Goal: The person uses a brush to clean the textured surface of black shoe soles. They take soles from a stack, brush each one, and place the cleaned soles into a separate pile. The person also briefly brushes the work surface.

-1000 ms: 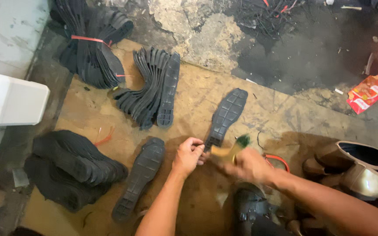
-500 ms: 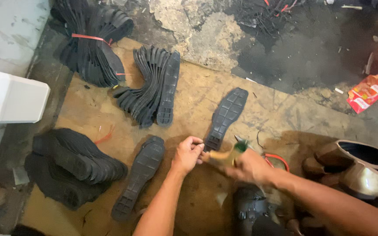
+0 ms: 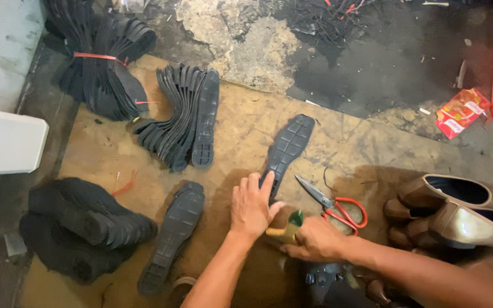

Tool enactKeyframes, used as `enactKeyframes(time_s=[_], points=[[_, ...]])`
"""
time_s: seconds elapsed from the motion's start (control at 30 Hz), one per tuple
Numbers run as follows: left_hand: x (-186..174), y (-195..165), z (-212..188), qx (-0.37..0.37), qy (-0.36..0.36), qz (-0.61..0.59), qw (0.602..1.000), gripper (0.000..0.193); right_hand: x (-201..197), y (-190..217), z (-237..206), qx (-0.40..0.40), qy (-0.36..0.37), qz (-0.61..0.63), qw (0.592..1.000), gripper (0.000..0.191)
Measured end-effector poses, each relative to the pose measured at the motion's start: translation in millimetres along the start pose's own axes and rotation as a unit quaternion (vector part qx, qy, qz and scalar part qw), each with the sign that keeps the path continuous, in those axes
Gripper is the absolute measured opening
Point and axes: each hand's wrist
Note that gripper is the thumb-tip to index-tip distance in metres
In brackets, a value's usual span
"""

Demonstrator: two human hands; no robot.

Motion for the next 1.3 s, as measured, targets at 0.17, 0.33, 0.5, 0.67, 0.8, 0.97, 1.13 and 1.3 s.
enactKeyframes(time_s=[0.17, 0.33, 0.5, 0.67, 0.8, 0.97, 1.13, 1.3], points=[[-56, -20, 34, 0.015, -0.077, -0.187, 0.979, 0.035, 11, -9, 1, -0.134, -0.052, 0.03, 0.989, 0.036], [-138, -69, 32, -0.025, -0.075, -0.506, 0.859, 0.029, 7, -7, 1, 0.039, 0.047, -0.002, 0.998, 0.029], [-167, -81, 18, -0.012, -0.098, -0.578, 0.81, 0.032, 4, -5, 4, -0.071, -0.023, 0.026, 0.997, 0.031], [-101, -27, 31, -0.172, -0.01, -0.572, 0.802, 0.03, -1, -6, 2, 0.034, 0.094, -0.105, 0.99, 0.049], [-63, 21, -11, -0.205, 0.088, -0.108, 0.969, 0.045, -29, -8, -2, -0.035, 0.035, 0.039, 0.998, 0.036], [-23, 32, -21, -0.152, 0.026, -0.11, 0.982, 0.061, -83, -5, 14, -0.007, -0.162, 0.14, 0.977, 0.039], [-12, 28, -20, -0.108, 0.025, -0.152, 0.982, 0.058, -88, -6, 37, 0.085, -0.107, 0.043, 0.99, 0.031], [-14, 31, -21, -0.163, 0.059, -0.172, 0.97, 0.056, -109, -51, 73, -0.094, -0.181, -0.104, 0.973, 0.033]])
Point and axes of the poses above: each hand's wrist, its own z-axis towards the middle knuckle, its own x-axis out of the palm, y = z × x, and after that the axes turned 9 degrees about y, right-handed
